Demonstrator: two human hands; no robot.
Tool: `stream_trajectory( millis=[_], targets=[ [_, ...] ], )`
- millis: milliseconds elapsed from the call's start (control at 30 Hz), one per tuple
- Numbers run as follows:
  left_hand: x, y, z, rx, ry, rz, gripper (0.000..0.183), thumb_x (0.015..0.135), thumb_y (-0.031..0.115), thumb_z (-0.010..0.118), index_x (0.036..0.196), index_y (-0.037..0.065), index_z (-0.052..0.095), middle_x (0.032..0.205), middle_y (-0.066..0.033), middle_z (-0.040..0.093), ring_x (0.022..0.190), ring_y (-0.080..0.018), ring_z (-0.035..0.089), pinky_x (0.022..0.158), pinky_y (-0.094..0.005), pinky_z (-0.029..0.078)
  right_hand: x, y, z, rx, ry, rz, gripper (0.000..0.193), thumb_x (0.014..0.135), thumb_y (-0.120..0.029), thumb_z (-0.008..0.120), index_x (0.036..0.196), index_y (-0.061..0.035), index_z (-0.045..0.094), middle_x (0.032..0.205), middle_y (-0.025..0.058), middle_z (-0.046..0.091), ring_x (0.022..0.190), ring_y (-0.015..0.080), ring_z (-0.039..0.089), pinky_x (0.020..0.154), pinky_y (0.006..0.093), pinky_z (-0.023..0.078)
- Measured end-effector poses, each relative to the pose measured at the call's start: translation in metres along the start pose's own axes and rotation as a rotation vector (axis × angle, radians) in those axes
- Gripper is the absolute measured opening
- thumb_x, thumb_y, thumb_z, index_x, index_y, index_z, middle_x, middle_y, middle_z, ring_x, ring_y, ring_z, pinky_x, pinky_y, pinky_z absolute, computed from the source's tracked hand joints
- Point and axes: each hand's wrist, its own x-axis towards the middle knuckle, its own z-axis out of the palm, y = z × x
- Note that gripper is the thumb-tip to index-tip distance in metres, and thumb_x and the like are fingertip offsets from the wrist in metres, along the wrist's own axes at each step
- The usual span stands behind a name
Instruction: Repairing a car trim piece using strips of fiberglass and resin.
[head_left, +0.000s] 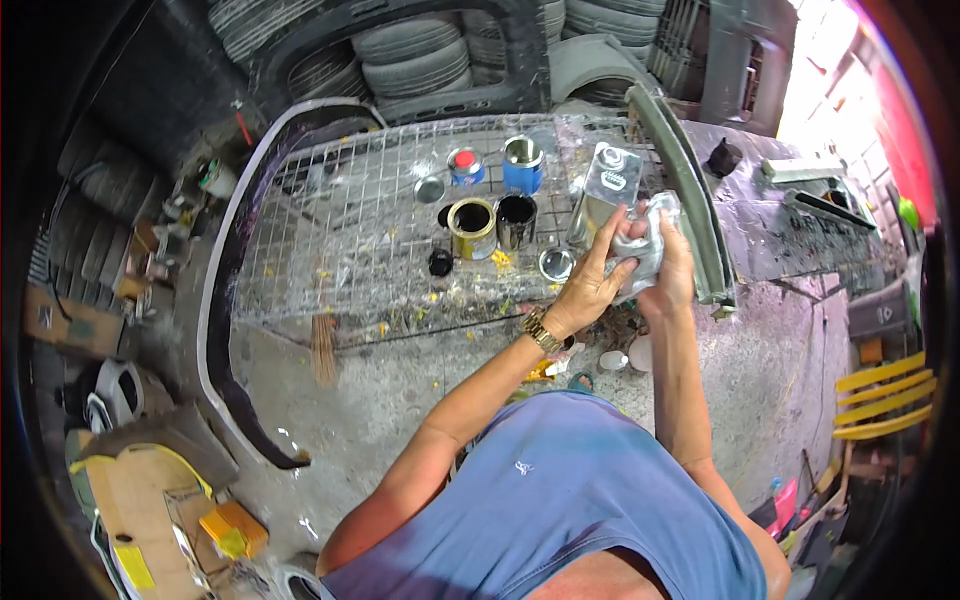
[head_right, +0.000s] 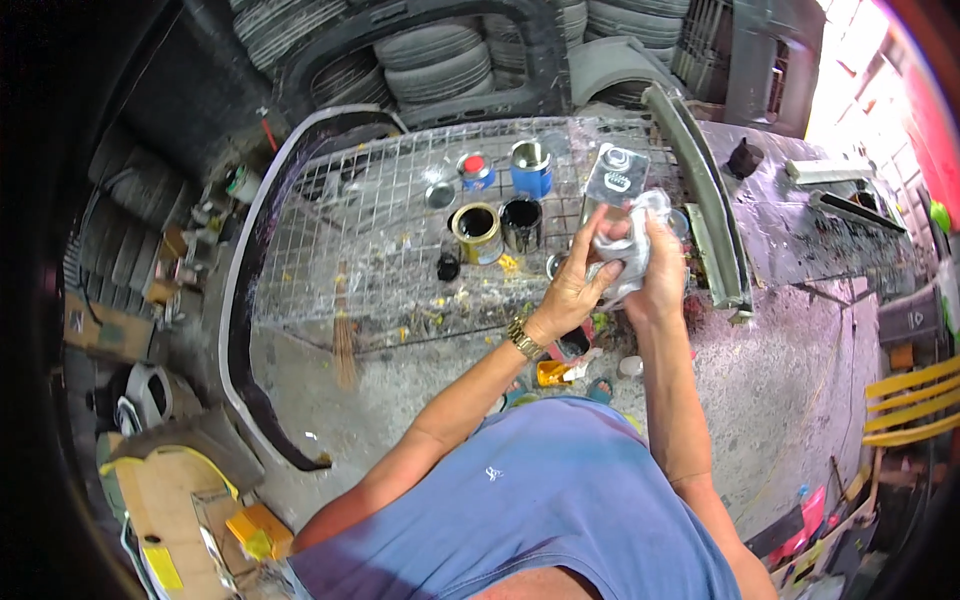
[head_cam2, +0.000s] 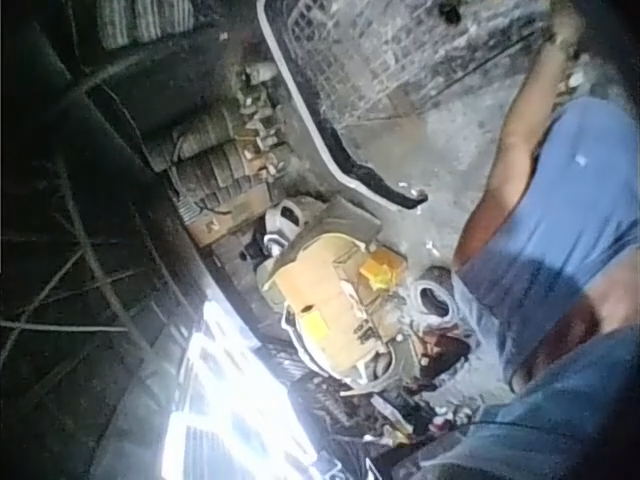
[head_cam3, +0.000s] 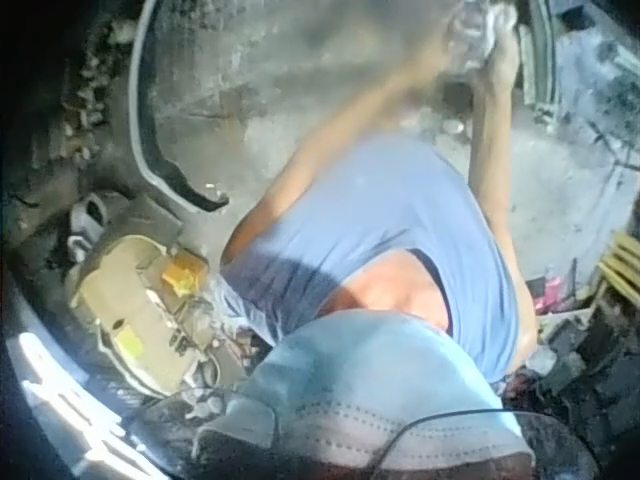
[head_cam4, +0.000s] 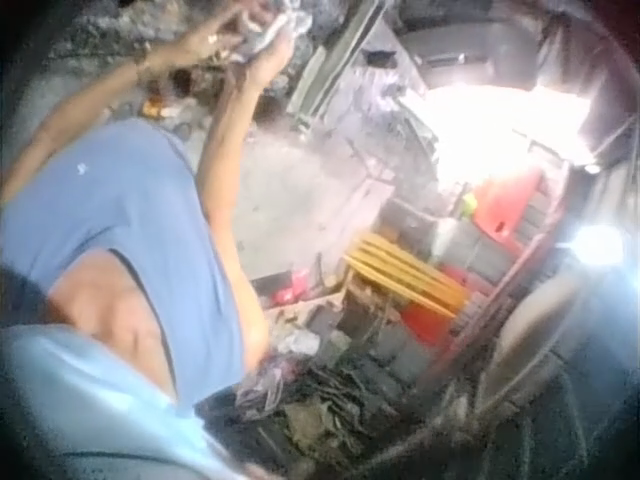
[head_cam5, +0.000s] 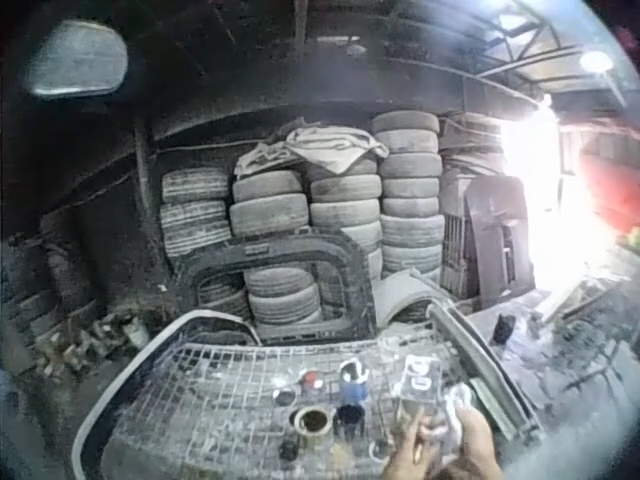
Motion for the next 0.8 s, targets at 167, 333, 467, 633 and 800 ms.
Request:
stream_trajectory(
  millis=[167, 333, 467, 633, 800],
  targets=[
    [0.01, -0.012, 0.012, 0.708, 0.093, 0.401, 0.05, 0.096, 0.031, 0.049, 0.14, 0.009, 0.042, 0.148, -0.0128, 0.034, 0.136, -0.0318, 0.034, 0.113, -0.0393, 0.024, -0.025, 0.008, 0.024, -0.098, 0.183, 0.197, 0.064, 0.099, -0.044, 0.038, 0.142, 0.0011, 0.027, 0.143, 0.0162, 0.038, 0.132, 0.026, 0.038, 0.108, 0.0409, 0.032],
    [0.025, 0.005, -0.014, -0.036, 0.111, -0.127, 0.034, 0.095, 0.031, 0.051, 0.115, 0.005, 0.062, 0.124, -0.0114, 0.058, 0.126, -0.026, 0.047, 0.107, -0.0397, 0.034, -0.084, 0.003, 0.007, -0.414, -0.08, 0.274, 0.079, 0.095, -0.062, 0.028, 0.143, 0.0004, 0.028, 0.146, 0.0148, 0.035, 0.136, 0.0234, 0.032, 0.113, 0.0412, 0.021],
    [0.011, 0.032, 0.018, 0.673, -0.135, 0.795, 0.029, 0.092, 0.035, 0.055, 0.098, 0.008, 0.066, 0.1, -0.0079, 0.067, 0.086, -0.0215, 0.066, 0.073, -0.0332, 0.052, -0.097, -0.033, -0.026, 0.049, -0.144, 0.391, 0.085, 0.089, -0.069, 0.034, 0.135, 0.0019, 0.038, 0.132, 0.0131, 0.051, 0.127, 0.0222, 0.043, 0.111, 0.0407, 0.025],
    [0.014, 0.004, 0.022, 0.739, -0.215, 0.445, 0.038, 0.091, 0.038, 0.058, 0.068, 0.008, 0.052, 0.071, 0.0001, 0.06, 0.048, -0.0142, 0.051, 0.048, -0.0308, 0.042, -0.107, -0.032, 0.014, -0.338, -0.11, 0.272, 0.107, 0.081, -0.071, 0.049, 0.146, 0.0075, 0.016, 0.154, 0.02, 0.014, 0.144, 0.027, 0.014, 0.116, 0.0402, 0.01],
    [0.036, -0.013, 0.045, -0.665, 0.344, -0.48, 0.038, 0.1, 0.039, 0.043, 0.096, 0.005, 0.06, 0.088, -0.0044, 0.063, 0.076, -0.0124, 0.06, 0.068, -0.0278, 0.049, -0.086, -0.044, 0.008, -1.41, -0.27, -0.284, 0.066, 0.09, -0.032, 0.055, 0.144, -0.0014, 0.032, 0.154, 0.019, 0.021, 0.144, 0.0304, 0.014, 0.115, 0.0416, 0.009]
  ],
)
